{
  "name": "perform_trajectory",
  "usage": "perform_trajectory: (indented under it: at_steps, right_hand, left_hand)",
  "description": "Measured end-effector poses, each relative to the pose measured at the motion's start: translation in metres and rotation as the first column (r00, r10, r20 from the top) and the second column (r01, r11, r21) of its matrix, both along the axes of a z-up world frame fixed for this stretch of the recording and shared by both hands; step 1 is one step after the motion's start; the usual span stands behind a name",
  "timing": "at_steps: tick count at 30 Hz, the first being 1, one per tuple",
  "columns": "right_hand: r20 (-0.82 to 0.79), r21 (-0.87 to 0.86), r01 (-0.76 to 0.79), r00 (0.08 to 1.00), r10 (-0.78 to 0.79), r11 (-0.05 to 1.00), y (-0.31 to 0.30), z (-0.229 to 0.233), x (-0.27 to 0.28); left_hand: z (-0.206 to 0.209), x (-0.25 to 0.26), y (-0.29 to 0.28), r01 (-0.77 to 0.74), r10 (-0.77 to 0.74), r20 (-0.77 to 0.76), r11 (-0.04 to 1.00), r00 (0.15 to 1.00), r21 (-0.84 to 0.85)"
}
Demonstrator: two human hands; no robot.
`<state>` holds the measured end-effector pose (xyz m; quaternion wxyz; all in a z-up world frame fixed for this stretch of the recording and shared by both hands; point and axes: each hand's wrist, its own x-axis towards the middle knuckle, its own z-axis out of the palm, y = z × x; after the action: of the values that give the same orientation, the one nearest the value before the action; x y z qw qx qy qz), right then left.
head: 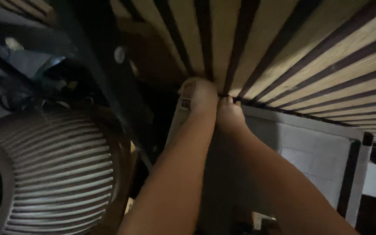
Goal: The person assembles a small wooden drawer unit by removing the top cover, opening drawers, and then reattaching the cover and side panels. The person handles the drawer unit, top cover, and side panels throughout the process.
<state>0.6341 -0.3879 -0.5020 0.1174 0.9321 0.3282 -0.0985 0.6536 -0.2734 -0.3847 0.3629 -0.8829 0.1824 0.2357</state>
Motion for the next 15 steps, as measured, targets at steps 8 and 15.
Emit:
perform_trajectory:
  at_steps: [8, 15]
  right_hand:
    - [-0.056, -0.035, 0.027, 0.998, -0.029, 0.999, 0.006, 0.022, -0.007]
    - [0.031, 0.009, -0.004, 1.0, 0.004, 1.0, 0.009, 0.009, 0.0]
  left_hand:
    - [0.018, 0.006, 0.0, -0.099, 0.108, -0.076, 0.989, 0.991, 0.108]
    - [0.039, -0.016, 0.001, -0.174, 0.18, -0.068, 0.98, 0.981, 0.095]
